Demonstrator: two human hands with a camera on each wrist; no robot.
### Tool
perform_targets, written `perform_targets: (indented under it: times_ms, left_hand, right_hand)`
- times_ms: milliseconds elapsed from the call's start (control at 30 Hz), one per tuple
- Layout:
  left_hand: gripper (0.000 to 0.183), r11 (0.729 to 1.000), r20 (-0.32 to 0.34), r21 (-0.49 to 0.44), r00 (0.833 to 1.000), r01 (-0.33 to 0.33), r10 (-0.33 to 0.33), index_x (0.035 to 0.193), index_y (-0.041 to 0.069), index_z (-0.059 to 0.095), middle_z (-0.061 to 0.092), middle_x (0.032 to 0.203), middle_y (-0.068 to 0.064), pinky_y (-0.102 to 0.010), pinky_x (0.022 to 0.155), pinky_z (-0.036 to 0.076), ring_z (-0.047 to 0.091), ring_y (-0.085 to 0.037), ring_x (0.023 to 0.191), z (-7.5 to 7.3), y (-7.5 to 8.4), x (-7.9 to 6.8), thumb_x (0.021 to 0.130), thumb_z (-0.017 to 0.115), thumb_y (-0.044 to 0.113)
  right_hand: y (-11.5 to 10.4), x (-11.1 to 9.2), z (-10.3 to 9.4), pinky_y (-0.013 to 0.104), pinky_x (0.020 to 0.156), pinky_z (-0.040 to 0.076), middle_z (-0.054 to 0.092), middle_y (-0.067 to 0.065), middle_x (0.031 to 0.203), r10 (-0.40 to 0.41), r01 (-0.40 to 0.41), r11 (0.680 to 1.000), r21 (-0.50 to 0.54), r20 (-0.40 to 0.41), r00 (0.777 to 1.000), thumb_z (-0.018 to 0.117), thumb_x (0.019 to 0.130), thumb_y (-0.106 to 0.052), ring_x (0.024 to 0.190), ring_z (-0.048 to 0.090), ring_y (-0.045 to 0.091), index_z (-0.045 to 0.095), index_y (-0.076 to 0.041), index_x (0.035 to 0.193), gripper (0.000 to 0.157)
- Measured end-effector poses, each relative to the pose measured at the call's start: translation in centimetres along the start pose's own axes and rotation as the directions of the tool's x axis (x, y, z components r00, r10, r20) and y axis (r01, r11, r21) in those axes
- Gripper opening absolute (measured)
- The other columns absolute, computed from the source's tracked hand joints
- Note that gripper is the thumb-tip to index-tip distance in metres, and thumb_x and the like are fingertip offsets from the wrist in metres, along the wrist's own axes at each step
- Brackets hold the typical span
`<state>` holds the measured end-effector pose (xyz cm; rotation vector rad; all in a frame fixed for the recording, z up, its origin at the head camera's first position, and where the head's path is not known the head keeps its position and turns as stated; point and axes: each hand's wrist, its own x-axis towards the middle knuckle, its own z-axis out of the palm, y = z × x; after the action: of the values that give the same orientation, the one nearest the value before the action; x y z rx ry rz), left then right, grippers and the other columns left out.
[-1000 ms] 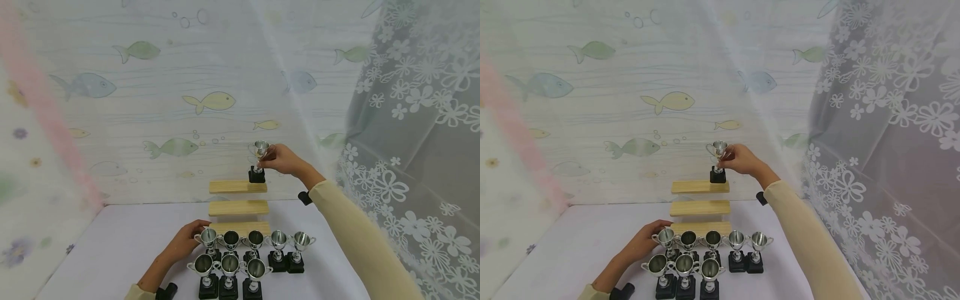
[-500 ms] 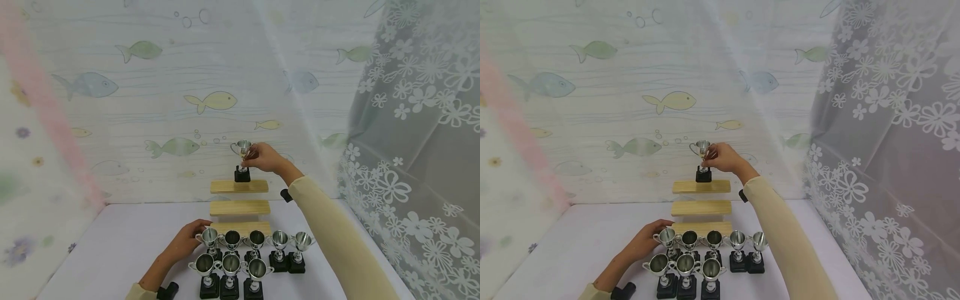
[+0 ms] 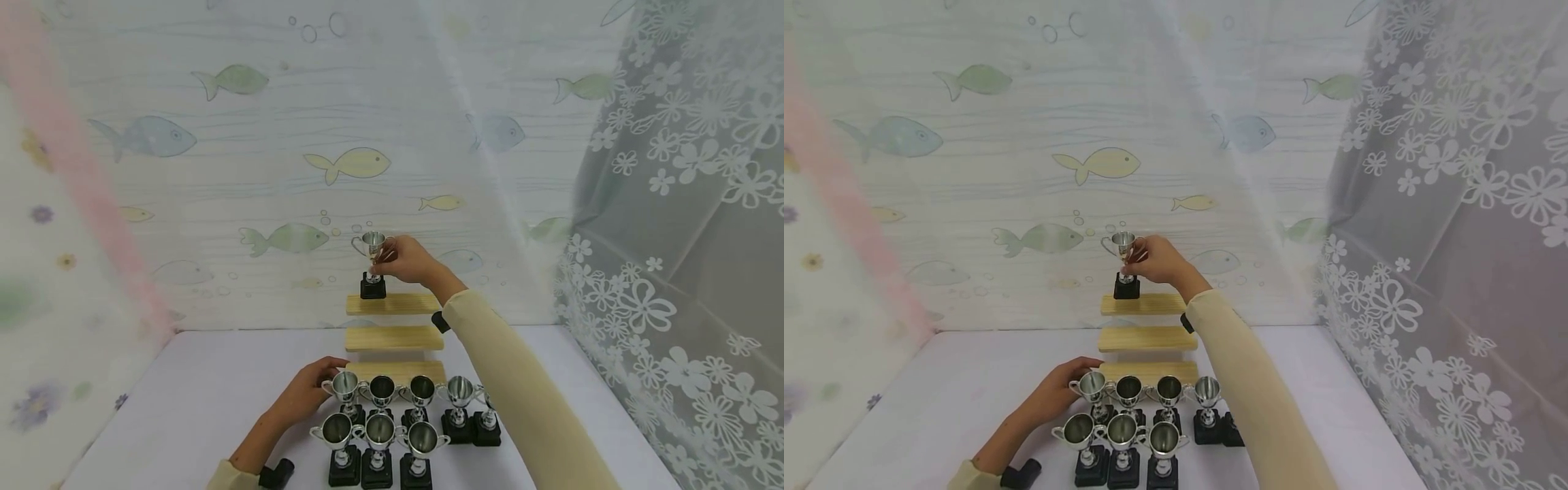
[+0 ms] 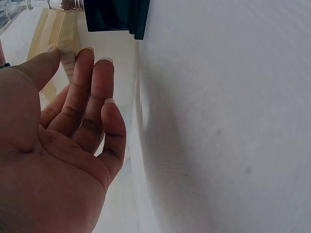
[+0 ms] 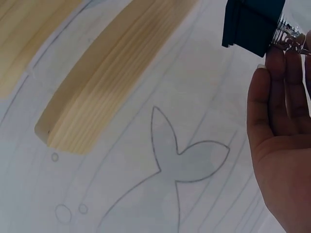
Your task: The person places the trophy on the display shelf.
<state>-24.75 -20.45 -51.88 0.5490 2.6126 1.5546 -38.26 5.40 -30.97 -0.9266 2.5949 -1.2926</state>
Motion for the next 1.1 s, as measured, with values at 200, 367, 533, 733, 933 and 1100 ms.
perform_targets:
  times_ms: [200, 367, 533, 733, 933, 1100]
  left_hand:
    - [0.057, 1.000, -0.006, 0.023, 1.000, -0.011, 0.011, 0.143, 0.002, 0.060, 0.073, 0.110, -0.004, -0.030, 0.081, 0.049, 0.067, -0.020, 0.103, 0.2, 0.2, -0.1, 0.089, 0.054, -0.014]
    - [0.056, 1.000, -0.007, 0.012, 1.000, -0.007, 0.007, 0.144, 0.003, 0.060, 0.073, 0.110, -0.004, -0.030, 0.081, 0.049, 0.067, -0.020, 0.102, 0.2, 0.3, -0.2, 0.090, 0.055, -0.013]
    - [0.058, 1.000, -0.013, 0.013, 1.000, -0.004, 0.004, 0.144, 0.004, 0.060, 0.073, 0.111, -0.004, -0.030, 0.080, 0.049, 0.067, -0.019, 0.102, 0.2, 0.4, -0.3, 0.089, 0.054, -0.013]
    - [0.058, 1.000, -0.012, 0.014, 1.000, -0.001, 0.001, 0.144, 0.004, 0.060, 0.073, 0.111, -0.004, -0.030, 0.080, 0.048, 0.067, -0.019, 0.101, 0.1, 0.5, -0.4, 0.089, 0.054, -0.014]
    - [0.058, 1.000, -0.007, 0.009, 1.000, -0.008, 0.008, 0.144, 0.003, 0.060, 0.073, 0.111, -0.004, -0.030, 0.079, 0.048, 0.067, -0.020, 0.103, 0.1, 0.5, -0.3, 0.089, 0.053, -0.014]
    - [0.055, 0.999, -0.009, 0.037, 1.000, -0.018, 0.019, 0.143, 0.002, 0.060, 0.074, 0.109, -0.003, -0.030, 0.081, 0.049, 0.067, -0.021, 0.103, 0.1, 0.5, -0.3, 0.091, 0.054, -0.013]
  right_hand:
    - [0.4, 0.6, 0.8, 0.040, 0.094, 0.056, 0.075, 0.009, 0.108, 0.013, -0.013, 1.000, -0.005, 0.001, 1.000, 0.079, 0.095, -0.016, 0.101, 0.072, 0.023, 0.072, -0.005, 0.106, 0.017]
    - [0.5, 0.8, 1.5, 0.041, 0.094, 0.056, 0.075, 0.010, 0.107, 0.024, -0.024, 1.000, -0.016, 0.001, 1.000, 0.080, 0.095, -0.016, 0.100, 0.071, 0.024, 0.072, -0.006, 0.105, 0.016]
    - [0.8, 1.0, 2.1, 0.040, 0.095, 0.056, 0.076, 0.009, 0.106, 0.022, -0.022, 0.999, -0.036, -0.004, 1.000, 0.080, 0.095, -0.016, 0.101, 0.072, 0.023, 0.073, -0.006, 0.104, 0.016]
    - [1.2, 0.8, 2.5, 0.039, 0.095, 0.056, 0.077, 0.008, 0.106, 0.035, -0.035, 0.999, -0.018, -0.003, 0.999, 0.080, 0.095, -0.015, 0.101, 0.072, 0.022, 0.073, -0.005, 0.105, 0.016]
    - [1.5, 0.7, 2.6, 0.041, 0.096, 0.056, 0.077, 0.009, 0.107, 0.034, -0.034, 0.999, -0.004, 0.003, 0.999, 0.079, 0.095, -0.016, 0.102, 0.072, 0.023, 0.072, -0.005, 0.104, 0.016]
    - [1.8, 0.8, 2.8, 0.042, 0.097, 0.055, 0.076, 0.009, 0.109, 0.040, -0.040, 0.999, 0.001, 0.002, 0.999, 0.079, 0.096, -0.017, 0.105, 0.072, 0.024, 0.071, -0.006, 0.105, 0.016]
